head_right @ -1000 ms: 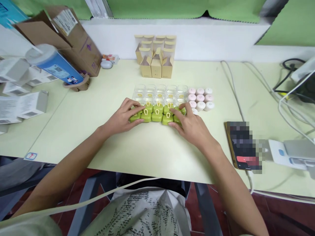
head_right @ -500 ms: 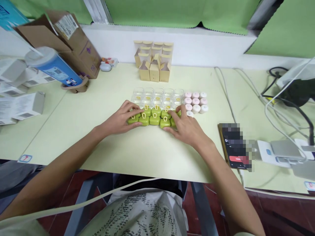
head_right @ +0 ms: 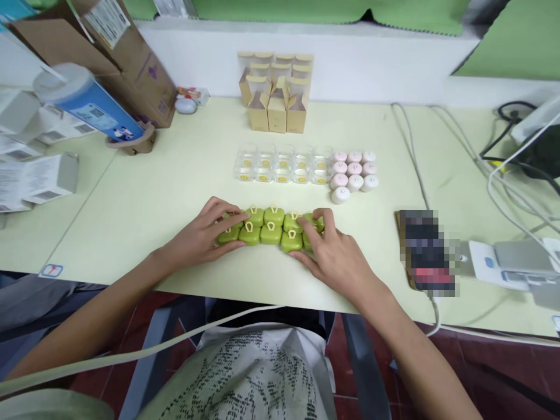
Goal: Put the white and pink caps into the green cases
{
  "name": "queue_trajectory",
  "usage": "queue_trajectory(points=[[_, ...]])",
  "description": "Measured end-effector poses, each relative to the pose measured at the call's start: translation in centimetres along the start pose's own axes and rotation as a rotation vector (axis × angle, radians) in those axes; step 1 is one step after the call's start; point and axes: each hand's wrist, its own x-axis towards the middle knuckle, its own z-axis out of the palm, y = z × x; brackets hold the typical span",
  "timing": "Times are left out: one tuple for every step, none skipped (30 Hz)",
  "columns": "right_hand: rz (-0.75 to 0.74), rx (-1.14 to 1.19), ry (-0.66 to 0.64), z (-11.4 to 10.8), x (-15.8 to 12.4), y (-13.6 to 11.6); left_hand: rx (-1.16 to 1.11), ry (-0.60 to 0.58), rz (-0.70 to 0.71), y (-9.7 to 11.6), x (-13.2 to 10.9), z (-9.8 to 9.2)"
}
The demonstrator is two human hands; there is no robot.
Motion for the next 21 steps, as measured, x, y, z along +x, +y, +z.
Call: queue_trajectory(points=[[0.002,-0.002,0.005,0.0,-0.4,-0.3,0.000,-0.001,-0.002,0.4,-0.2,0.0],[0.010,-0.001,0.011,0.0,-0.8,-0.5,0.002,0.002,-0.002,0.7,-0.4,0.0],[0.020,0.006,0.015,0.0,-1.0,-0.7,0.007,0.005,-0.002,0.9,-0.5,0.1],[0.028,0.016,0.017,0.0,-1.1,-0.8,0.014,0.009,-0.001,1.0,-0.6,0.1],[0.032,0.029,0.017,-0.1,-1.2,-0.9,0.022,0.010,-0.001,1.0,-0.6,0.2],[0.030,0.042,0.018,-0.1,-1.3,-0.9,0.030,0.008,0.001,0.9,-0.6,0.2],[0.023,0.053,0.023,-0.3,-1.3,-0.9,0.038,0.003,0.004,0.8,-0.7,0.2],[0.019,0.056,0.034,-0.6,-1.3,-0.7,0.047,-0.003,0.010,0.7,-0.7,0.1],[0.024,0.052,0.056,-0.9,-1.4,-0.5,0.059,-0.002,0.019,0.6,-0.9,0.0],[0.041,0.043,0.089,-1.3,-1.4,-0.1,0.072,0.006,0.029,0.4,-1.0,-0.2],[0.071,0.032,0.129,-1.7,-1.3,0.3,0.083,0.019,0.039,0.3,-1.2,-0.4],[0.109,0.020,0.170,-2.1,-1.2,0.9,0.090,0.035,0.042,0.0,-1.4,-0.6],[0.152,0.003,0.202,-2.4,-0.9,1.6,0.095,0.053,0.032,-0.2,-1.5,-0.9],[0.192,-0.019,0.218,-2.7,-0.6,2.3,0.095,0.070,0.008,-0.6,-1.6,-1.1],[0.225,-0.050,0.217,-2.9,-0.1,3.1,0.088,0.078,-0.025,-1.0,-1.6,-1.4],[0.252,-0.087,0.203,-3.0,0.5,3.8,0.072,0.071,-0.063,-1.4,-1.5,-1.6],[0.273,-0.125,0.179,-2.9,1.0,4.4,0.043,0.049,-0.102,-1.9,-1.2,-1.9],[0.287,-0.162,0.152,-2.7,1.6,4.8,0.000,0.007,-0.138,-2.3,-0.9,-2.1],[0.296,-0.191,0.127,-2.5,2.2,5.2,-0.057,-0.049,-0.164,-2.8,-0.5,-2.4],[0.300,-0.215,0.107,-2.2,2.6,5.3,-0.121,-0.110,-0.181,-3.1,-0.1,-2.6],[0.302,-0.235,0.093,-1.9,2.9,5.4,-0.180,-0.164,-0.195,-3.5,0.3,-2.9]])
